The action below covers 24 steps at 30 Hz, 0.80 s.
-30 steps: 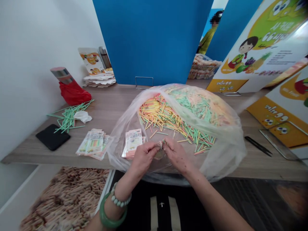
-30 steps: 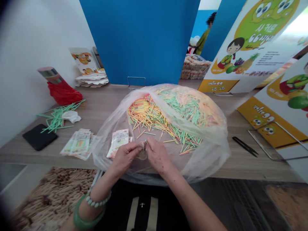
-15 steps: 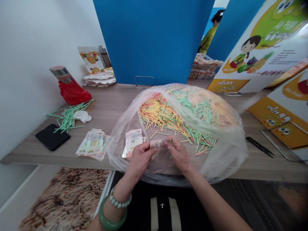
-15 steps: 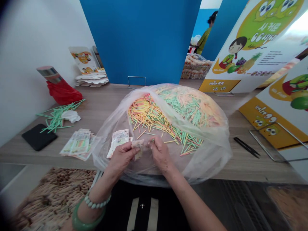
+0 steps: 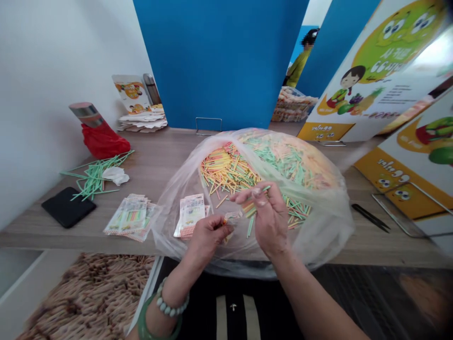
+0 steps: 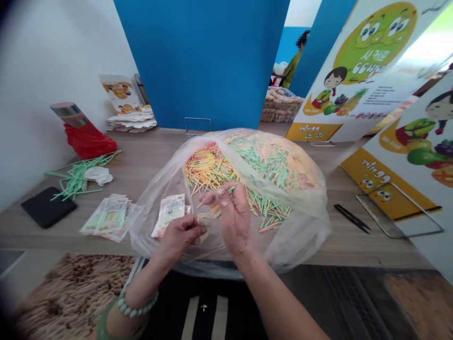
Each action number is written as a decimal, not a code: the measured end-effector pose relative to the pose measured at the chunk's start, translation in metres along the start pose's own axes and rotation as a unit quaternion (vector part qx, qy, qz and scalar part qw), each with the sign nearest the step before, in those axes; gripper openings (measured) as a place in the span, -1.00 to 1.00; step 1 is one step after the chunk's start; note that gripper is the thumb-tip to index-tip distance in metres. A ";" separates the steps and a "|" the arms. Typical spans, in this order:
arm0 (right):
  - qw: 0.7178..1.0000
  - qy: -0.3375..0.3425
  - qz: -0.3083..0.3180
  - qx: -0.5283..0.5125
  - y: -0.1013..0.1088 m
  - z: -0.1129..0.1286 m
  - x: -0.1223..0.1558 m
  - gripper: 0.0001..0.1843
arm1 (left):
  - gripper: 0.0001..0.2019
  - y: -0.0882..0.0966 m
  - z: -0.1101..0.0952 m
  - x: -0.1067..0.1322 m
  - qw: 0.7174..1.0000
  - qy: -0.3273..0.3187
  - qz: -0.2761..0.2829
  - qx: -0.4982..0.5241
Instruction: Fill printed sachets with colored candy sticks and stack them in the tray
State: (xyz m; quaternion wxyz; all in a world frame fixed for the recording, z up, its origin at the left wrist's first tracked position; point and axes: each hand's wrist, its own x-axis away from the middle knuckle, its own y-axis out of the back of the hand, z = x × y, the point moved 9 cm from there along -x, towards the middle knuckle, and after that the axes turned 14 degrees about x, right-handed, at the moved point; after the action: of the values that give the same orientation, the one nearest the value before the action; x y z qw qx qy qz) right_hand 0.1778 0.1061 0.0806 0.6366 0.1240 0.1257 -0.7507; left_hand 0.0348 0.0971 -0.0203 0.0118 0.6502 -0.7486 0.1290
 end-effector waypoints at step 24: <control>0.987 -0.047 0.096 0.123 -0.009 -0.026 0.023 -0.79 | -0.70 -0.010 0.007 0.009 0.987 0.067 0.066 0.127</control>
State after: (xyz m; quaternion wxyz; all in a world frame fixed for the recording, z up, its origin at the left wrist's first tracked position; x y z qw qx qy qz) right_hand 0.1660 0.0950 0.0486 0.6906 0.1771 -0.0098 -0.7012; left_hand 0.0443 0.0858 -0.0235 -0.0295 0.5855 -0.7650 0.2665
